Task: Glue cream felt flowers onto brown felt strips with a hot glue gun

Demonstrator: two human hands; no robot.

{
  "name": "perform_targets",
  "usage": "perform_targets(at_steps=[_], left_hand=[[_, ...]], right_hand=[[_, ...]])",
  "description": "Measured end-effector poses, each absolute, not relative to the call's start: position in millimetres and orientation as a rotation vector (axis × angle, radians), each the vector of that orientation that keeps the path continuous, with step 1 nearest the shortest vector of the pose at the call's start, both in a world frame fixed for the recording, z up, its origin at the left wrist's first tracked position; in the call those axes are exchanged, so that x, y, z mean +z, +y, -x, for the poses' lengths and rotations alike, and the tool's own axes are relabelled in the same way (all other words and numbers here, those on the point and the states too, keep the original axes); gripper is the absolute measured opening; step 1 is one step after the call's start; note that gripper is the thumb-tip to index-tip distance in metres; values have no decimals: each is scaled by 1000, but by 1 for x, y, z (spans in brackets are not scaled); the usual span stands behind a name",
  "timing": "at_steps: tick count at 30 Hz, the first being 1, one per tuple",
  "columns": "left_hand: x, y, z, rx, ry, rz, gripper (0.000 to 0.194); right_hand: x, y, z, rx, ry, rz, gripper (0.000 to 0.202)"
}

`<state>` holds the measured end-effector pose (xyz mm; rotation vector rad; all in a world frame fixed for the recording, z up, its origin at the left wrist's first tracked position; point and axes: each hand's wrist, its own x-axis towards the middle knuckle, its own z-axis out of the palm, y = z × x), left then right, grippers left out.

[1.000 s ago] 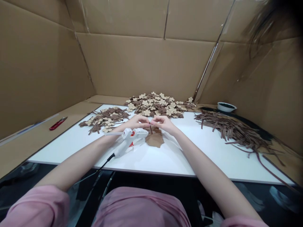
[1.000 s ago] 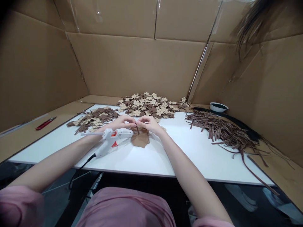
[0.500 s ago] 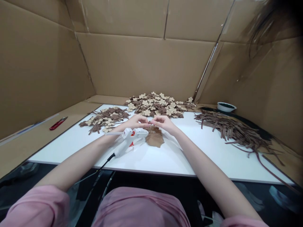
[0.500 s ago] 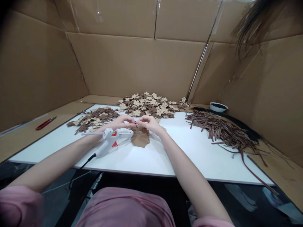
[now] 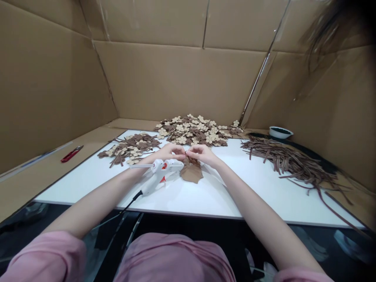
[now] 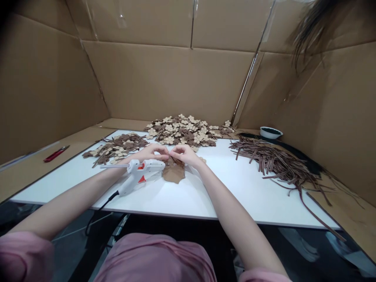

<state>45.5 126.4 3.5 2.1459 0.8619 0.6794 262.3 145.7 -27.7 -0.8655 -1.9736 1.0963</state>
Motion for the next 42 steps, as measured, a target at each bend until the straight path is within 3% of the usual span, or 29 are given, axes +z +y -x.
perform_targets(at_steps=[25,42], left_hand=[[-7,131,-39,666,846,-2106,42],[-1,129,-49,698,851,-2092,33]], right_hand=[[-27,145,-264,1035,-2044,866,38],[-21,137,-262,1104,-2073,841,43]])
